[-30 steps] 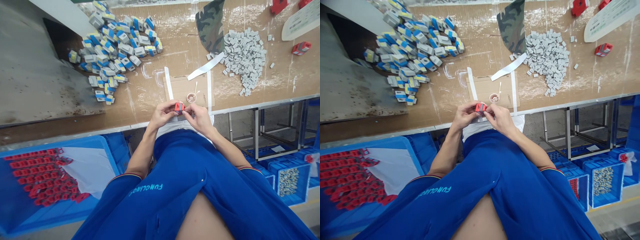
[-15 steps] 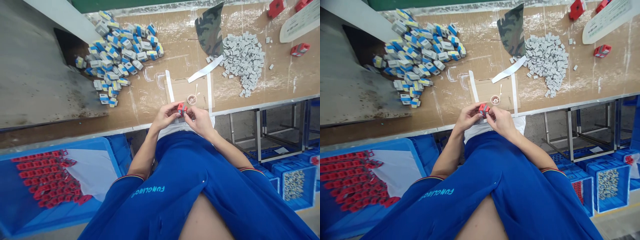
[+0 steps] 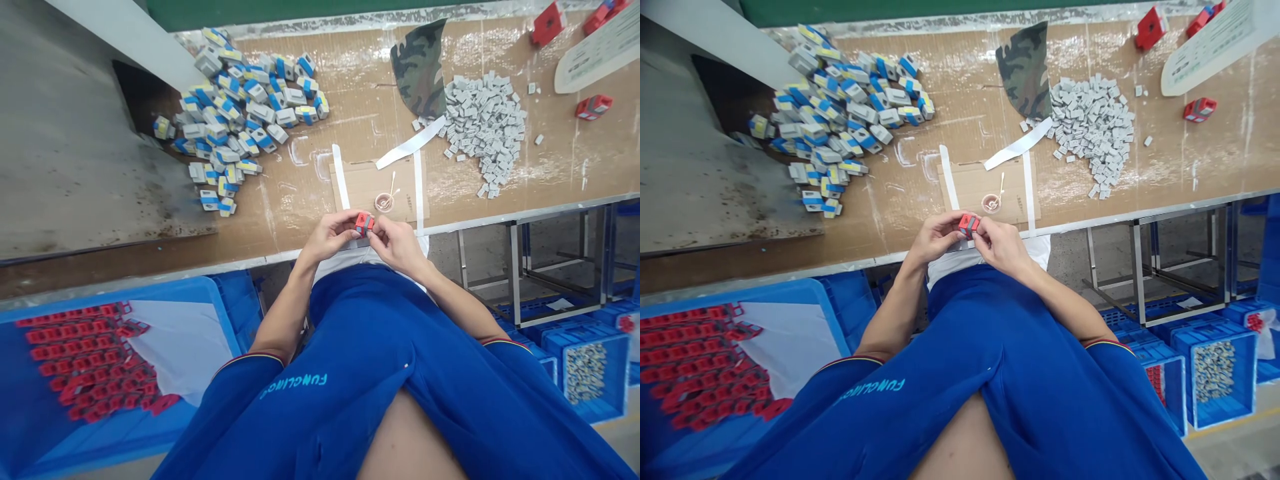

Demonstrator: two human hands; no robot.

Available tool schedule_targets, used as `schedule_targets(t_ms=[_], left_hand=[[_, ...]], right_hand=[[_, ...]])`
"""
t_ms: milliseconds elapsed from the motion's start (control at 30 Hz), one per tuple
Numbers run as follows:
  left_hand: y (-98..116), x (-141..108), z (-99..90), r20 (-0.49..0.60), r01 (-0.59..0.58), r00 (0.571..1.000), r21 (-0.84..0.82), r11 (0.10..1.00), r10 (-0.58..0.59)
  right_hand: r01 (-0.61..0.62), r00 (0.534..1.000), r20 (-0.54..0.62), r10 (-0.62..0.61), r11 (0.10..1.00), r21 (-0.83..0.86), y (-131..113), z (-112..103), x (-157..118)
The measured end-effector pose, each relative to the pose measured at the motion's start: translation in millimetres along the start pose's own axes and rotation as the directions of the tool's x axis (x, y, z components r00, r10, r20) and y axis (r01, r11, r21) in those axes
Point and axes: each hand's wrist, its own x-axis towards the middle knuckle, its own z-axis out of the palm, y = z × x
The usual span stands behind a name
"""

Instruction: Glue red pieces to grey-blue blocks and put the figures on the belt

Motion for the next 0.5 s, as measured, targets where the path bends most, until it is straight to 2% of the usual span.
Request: schedule_targets(t_ms=[200,367,500], left_hand=[[-0.2,-1.8,-2.1,0.015,0.015,1.0,0.036,0.999,-0.016],[6.5,-1.2,-0.2,0.039,-0.033,0.999,0.103,0.994,0.029],[10.8,-2.4,1.2,0.012,-0.029,1.0,0.078,0.997,0.028]], right_hand=[[0.026,1.0,-0.011,-0.026,0.999,0.021,3.7,3.9,-4.6],[0.024,0.998,-0.053,-0.02,0.997,0.07,4.0,4.3,-11.4],[0.07,0.996,-0.065,-0.064,0.992,0.103,1.7,-0.8,-11.5]])
